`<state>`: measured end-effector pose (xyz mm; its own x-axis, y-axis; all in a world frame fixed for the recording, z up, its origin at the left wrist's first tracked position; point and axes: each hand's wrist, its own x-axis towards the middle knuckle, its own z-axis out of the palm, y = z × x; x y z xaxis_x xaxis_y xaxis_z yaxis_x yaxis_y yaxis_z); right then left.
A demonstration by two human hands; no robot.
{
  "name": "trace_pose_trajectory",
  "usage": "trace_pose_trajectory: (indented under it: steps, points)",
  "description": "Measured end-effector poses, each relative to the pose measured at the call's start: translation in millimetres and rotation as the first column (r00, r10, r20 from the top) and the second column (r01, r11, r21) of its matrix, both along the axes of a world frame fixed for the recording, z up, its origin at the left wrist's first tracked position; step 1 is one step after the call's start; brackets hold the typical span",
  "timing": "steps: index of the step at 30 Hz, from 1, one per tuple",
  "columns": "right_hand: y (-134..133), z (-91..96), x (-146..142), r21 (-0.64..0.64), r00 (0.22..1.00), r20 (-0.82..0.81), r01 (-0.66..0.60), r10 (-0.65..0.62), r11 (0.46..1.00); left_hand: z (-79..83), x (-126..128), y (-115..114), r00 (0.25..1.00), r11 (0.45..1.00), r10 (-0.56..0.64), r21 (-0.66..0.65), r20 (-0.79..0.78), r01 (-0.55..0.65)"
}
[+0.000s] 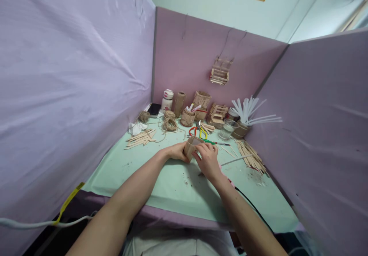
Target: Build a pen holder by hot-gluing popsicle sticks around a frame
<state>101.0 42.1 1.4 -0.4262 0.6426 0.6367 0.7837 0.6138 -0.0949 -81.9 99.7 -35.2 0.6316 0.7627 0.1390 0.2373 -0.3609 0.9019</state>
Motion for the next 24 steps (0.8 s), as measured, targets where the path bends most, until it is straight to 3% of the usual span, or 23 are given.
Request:
trace_pose_trajectory:
  steps: [5, 10, 24]
  points:
    - [1.0, 0.1, 0.0, -0.004, 1.000, -0.008, 0.001, -0.001, 1.000, 1.9, 0.0, -2.0, 0.999, 1.000, 0.018, -0.019, 0.043, -0.017]
    - [0.7, 1.2, 1.1, -0.031, 1.000, -0.002, -0.001, 0.001, 1.000, 12.0, 3.9, -9.3, 0.988, 0.986, 0.105, -0.144, 0.113, -0.089]
    - [3.8, 10.1, -6.3, -0.128, 0.990, -0.141, -0.007, -0.011, 0.992, 10.9, 7.4, -8.4, 0.974, 0.974, 0.064, -0.226, 0.217, -0.014]
